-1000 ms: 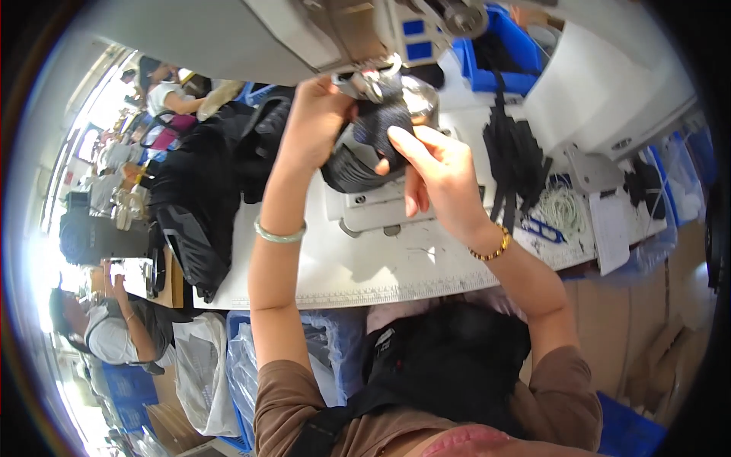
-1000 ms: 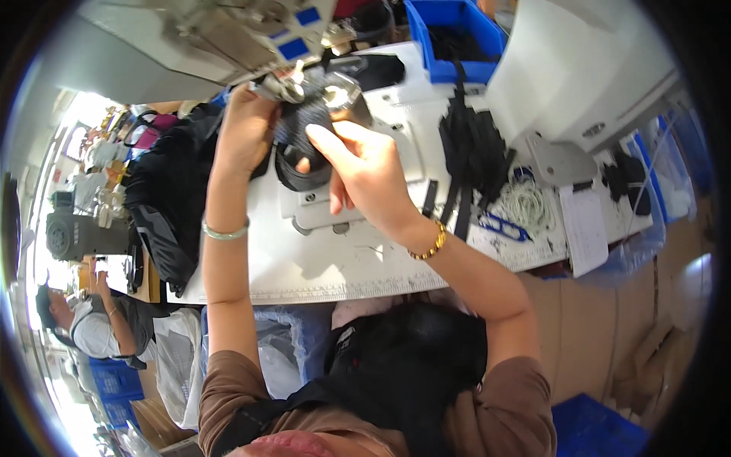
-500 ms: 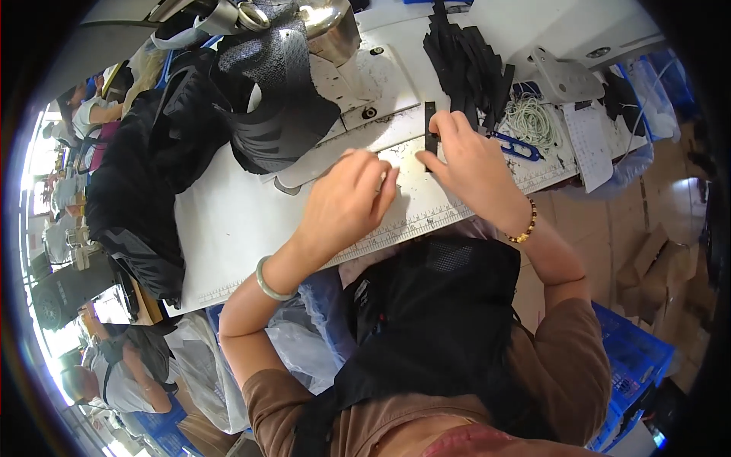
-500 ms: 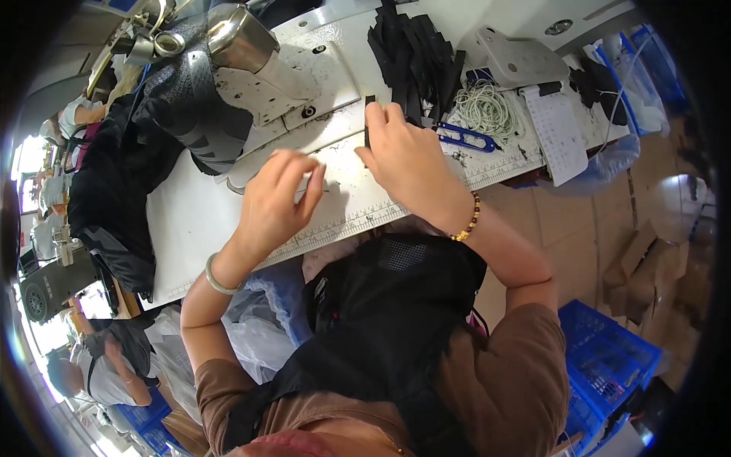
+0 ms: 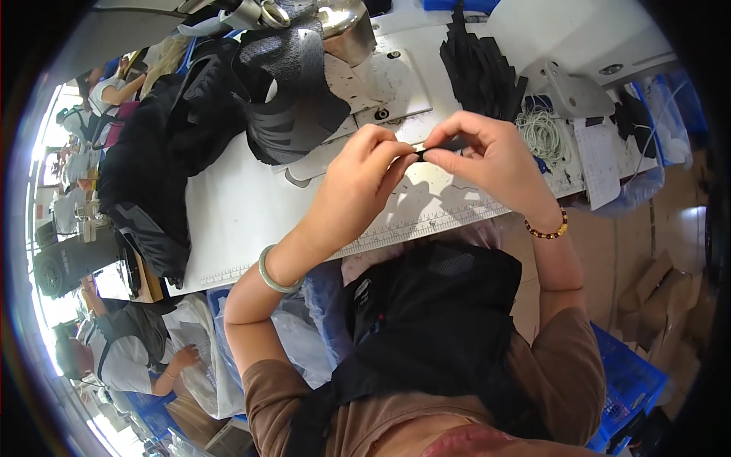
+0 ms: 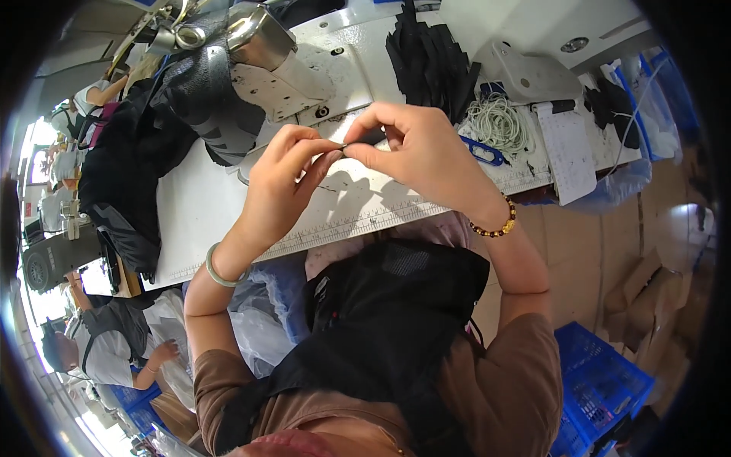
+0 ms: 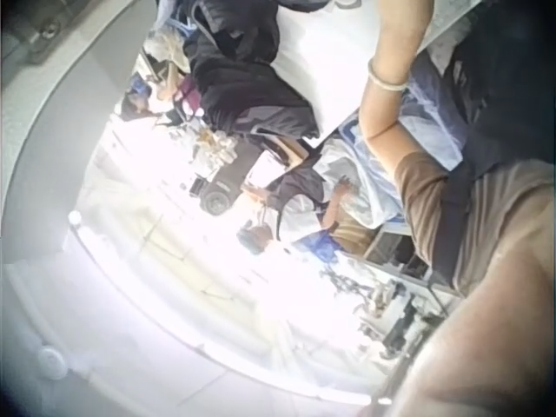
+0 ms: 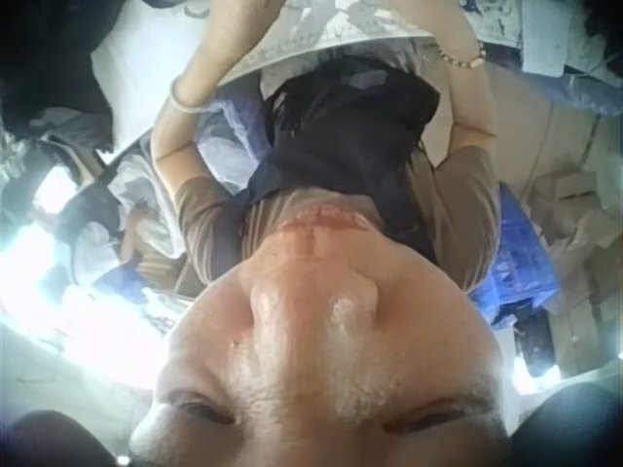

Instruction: Sew and assemble components of a shoe upper using an industrial sewing machine.

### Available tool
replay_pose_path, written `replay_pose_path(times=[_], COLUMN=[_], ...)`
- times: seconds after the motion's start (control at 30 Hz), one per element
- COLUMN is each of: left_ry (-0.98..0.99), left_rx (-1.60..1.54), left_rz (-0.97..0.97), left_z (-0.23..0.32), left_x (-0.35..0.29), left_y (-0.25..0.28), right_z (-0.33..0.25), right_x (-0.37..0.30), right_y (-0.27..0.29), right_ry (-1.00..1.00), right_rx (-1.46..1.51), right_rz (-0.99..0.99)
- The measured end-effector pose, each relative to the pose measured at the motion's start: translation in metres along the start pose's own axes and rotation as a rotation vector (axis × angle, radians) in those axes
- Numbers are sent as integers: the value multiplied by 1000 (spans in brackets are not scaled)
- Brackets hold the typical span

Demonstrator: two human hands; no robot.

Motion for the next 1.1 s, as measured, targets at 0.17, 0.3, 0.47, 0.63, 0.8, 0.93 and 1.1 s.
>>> replay_pose_path(times=[0.17,0.3,0.47,0.63,0.8,0.93,1.1], left_ry=[416,413,76,-166,12,99,130], left_rx=[-1243,-1263,-167,147,-364,-583,-505], left_rz=[20,82,423,300,230,246,292], left_z=[-11,-12,17,27,15,13,4], left_x=[-1,-2,-6,6,5,4,1], left_y=[-11,-11,27,45,40,35,33], right_z=[-5,9,-6,-21,-31,-33,-33], right_x=[9,9,7,0,-4,0,7], right_y=[-7,-20,-17,-10,-14,-18,-19], right_ry=[310,83,97,176,388,396,380], right_rx=[477,549,630,601,429,373,438], right_rz=[245,132,72,18,168,207,202])
Point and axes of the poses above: each hand's wrist, its own x-axis towards the middle knuckle, its own y-axis out of the back of the hand, z = x × y, the point moved 5 cm from there along x, towards the middle knuckle, and after that the axes turned 13 degrees about -z, right-handed, at the moved point
